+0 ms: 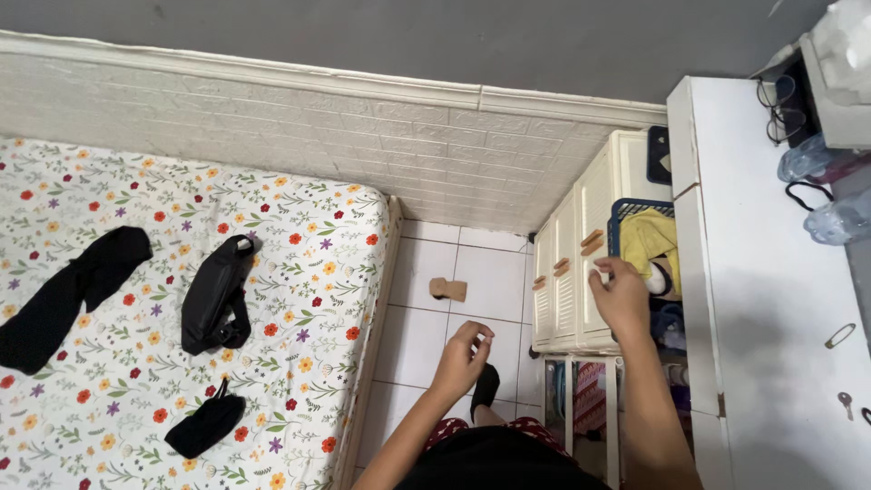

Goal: The person removes a black bag, socks, a yellow cloth, and several makeup items from a white dresser and scatters them onto a floral-patterned mattress. The person repeatedly opens and closes drawers while placing items on the bed.

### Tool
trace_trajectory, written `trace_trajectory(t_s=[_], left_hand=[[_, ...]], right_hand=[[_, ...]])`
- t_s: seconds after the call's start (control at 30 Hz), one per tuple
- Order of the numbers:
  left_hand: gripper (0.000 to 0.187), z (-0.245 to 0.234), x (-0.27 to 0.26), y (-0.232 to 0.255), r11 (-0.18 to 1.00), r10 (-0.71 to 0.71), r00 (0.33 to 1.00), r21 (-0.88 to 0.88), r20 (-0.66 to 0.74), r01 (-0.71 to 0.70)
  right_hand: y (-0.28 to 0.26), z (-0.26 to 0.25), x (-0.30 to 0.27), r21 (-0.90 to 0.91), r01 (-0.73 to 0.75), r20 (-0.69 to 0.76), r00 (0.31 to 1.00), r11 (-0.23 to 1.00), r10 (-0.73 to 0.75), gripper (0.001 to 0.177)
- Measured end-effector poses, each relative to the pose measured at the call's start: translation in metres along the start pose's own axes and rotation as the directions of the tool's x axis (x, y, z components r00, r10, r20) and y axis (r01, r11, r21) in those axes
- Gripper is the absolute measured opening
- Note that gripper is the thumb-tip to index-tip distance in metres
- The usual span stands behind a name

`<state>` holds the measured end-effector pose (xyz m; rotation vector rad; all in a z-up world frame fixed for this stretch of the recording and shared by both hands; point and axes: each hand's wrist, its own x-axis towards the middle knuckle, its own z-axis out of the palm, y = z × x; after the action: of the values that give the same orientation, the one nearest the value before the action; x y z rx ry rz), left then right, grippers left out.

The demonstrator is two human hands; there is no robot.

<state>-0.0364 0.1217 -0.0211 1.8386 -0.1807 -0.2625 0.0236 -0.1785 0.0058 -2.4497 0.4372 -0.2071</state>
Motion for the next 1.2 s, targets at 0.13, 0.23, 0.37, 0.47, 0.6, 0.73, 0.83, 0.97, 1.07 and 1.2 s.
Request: trace_trajectory(t_s=[0.13,0.23,0.37,0.47,0.6,0.73,0.83,0.97,1.07,1.2], left_hand=[[0.012,0.014,0.007,0.005,1.000,-0.005,0.997,0.006,0.083,0.004],[0.013,0.024,0.015,0.008,1.000,0.001,0.991,0.003,0.131,-0.001],[0.013,0.038,0.028,0.013,0.999,0.024,0.982,0.025,0.189,-0.029],[0.012,0.049,0.037,0.019,0.999,0.029,0.970,0.021,0.242,-0.035],[0.013,0.066,0.047,0.028,0.999,0.034,0.949,0.018,0.313,-0.042],[0.012,0.082,0.058,0.037,0.993,0.105,0.921,0.008,0.374,-0.116],[0.010,0.093,0.064,0.043,0.994,0.095,0.904,0.017,0.418,-0.112],[0.011,0.104,0.075,0.052,0.994,0.091,0.897,0.009,0.433,-0.106],[0.011,0.111,0.083,0.059,0.995,0.075,0.888,0.022,0.453,-0.096],[0.012,0.120,0.097,0.064,0.994,0.072,0.892,0.046,0.447,-0.104]], right_hand=[[0.051,0.005,-0.002,-0.098,-0.030,-0.052,0.998,0.995,0.025,0.029],[0.082,0.007,-0.010,-0.159,-0.105,-0.048,0.994,0.982,0.098,0.031],[0.105,0.007,-0.018,-0.213,-0.159,-0.064,0.987,0.964,0.148,0.032],[0.111,0.009,-0.022,-0.230,-0.219,-0.051,0.976,0.948,0.212,0.032],[0.114,0.008,-0.020,-0.225,-0.185,-0.055,0.983,0.957,0.177,0.034],[0.114,0.010,-0.014,-0.184,-0.178,-0.069,0.983,0.967,0.167,0.038],[0.116,0.015,-0.001,-0.147,-0.039,-0.135,0.991,0.988,0.019,0.048],[0.123,0.036,0.037,-0.149,0.040,-0.189,0.980,0.988,-0.068,0.072],[0.136,0.056,0.052,-0.159,-0.040,-0.137,0.990,0.986,0.018,0.072],[0.154,0.067,0.057,-0.159,-0.087,-0.079,0.994,0.983,0.075,0.037]])
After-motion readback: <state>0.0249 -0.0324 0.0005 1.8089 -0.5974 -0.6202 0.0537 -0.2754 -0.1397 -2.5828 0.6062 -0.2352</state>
